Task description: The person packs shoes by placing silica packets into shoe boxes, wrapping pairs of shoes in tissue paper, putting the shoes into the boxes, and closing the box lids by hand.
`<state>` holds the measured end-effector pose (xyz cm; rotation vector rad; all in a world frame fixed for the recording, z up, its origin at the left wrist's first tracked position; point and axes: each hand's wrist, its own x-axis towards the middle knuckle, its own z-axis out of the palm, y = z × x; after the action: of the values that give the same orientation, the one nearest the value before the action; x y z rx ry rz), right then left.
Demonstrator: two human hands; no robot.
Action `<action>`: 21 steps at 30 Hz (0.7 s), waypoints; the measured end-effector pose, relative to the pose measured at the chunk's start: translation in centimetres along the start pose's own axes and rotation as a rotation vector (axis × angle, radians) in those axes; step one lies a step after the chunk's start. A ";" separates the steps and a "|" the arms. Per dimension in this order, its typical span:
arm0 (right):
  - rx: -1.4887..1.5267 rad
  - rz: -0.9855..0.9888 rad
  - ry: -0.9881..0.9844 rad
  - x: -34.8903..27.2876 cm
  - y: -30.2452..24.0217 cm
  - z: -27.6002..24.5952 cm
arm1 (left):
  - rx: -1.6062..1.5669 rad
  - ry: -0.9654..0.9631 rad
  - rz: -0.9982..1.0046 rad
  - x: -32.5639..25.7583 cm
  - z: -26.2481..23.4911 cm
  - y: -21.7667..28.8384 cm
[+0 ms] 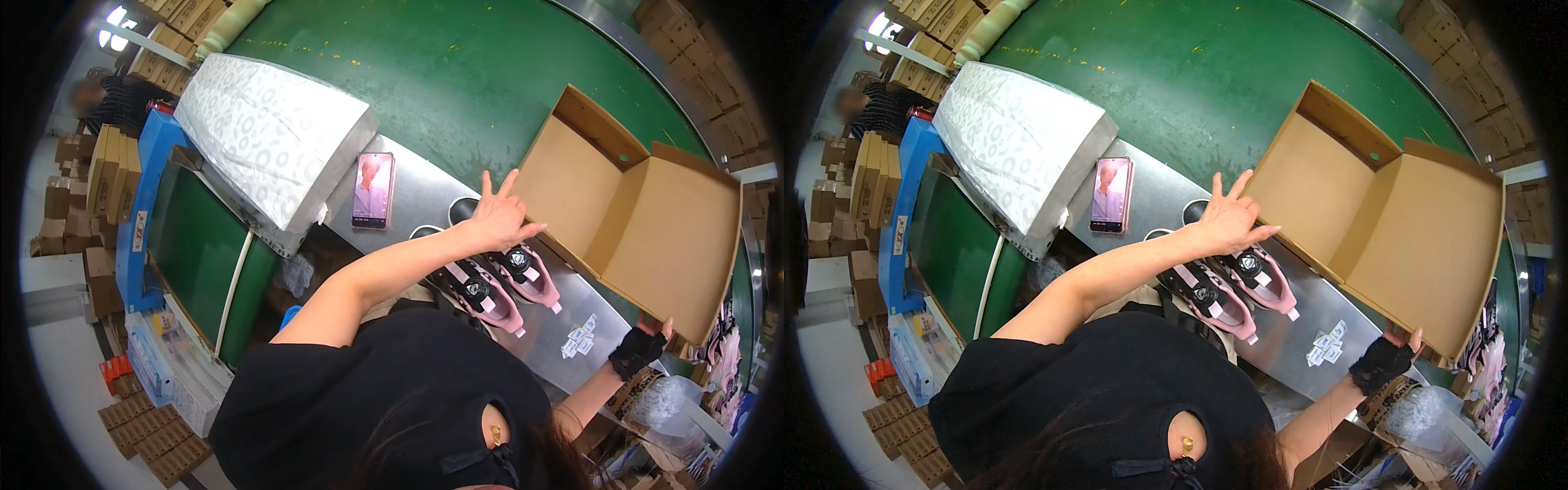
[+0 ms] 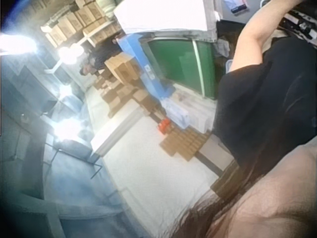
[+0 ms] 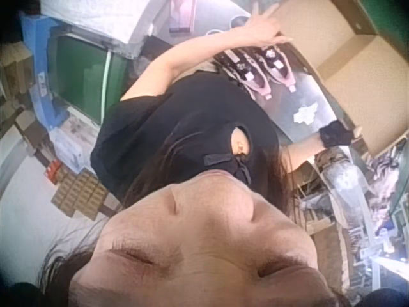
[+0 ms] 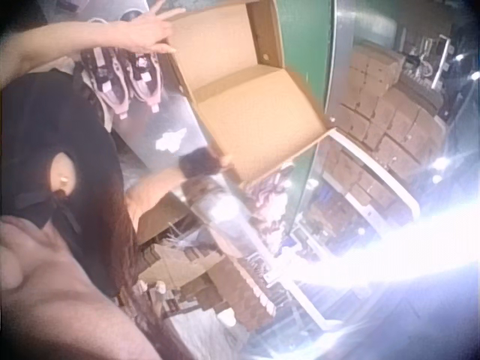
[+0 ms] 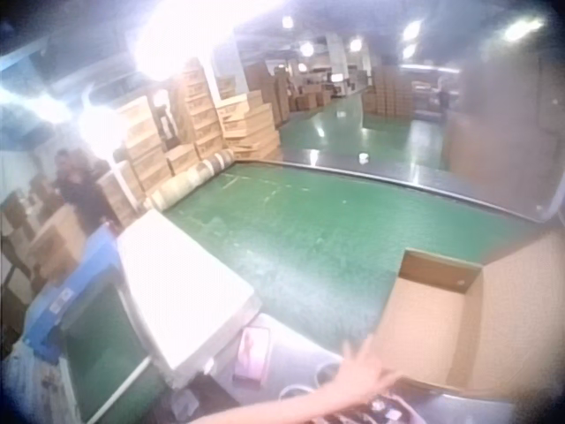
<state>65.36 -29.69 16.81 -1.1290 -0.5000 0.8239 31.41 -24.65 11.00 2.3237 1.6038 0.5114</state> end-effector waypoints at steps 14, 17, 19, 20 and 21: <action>-1.524 -0.322 0.101 -8.4 12.3 -13.5 | -0.478 0.445 -0.031 -5.8 -0.3 -2.3; -1.528 -0.338 0.122 -8.4 12.0 -14.4 | -0.570 0.425 -0.225 -8.2 -3.2 -6.0; -1.400 -0.301 0.188 -8.7 10.2 -12.6 | -0.394 0.608 -0.348 -10.3 -4.7 -10.9; -1.374 -0.344 0.211 -8.4 9.6 -12.6 | -0.372 0.650 -0.408 -10.9 -7.0 -12.4; -1.344 -0.388 0.230 -7.9 9.1 -12.5 | -0.345 0.710 -0.486 -12.1 -8.1 -15.4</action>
<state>66.58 -41.53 4.13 -2.2051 -1.0919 -0.1076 11.03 -30.44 10.30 1.4867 2.0629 1.4519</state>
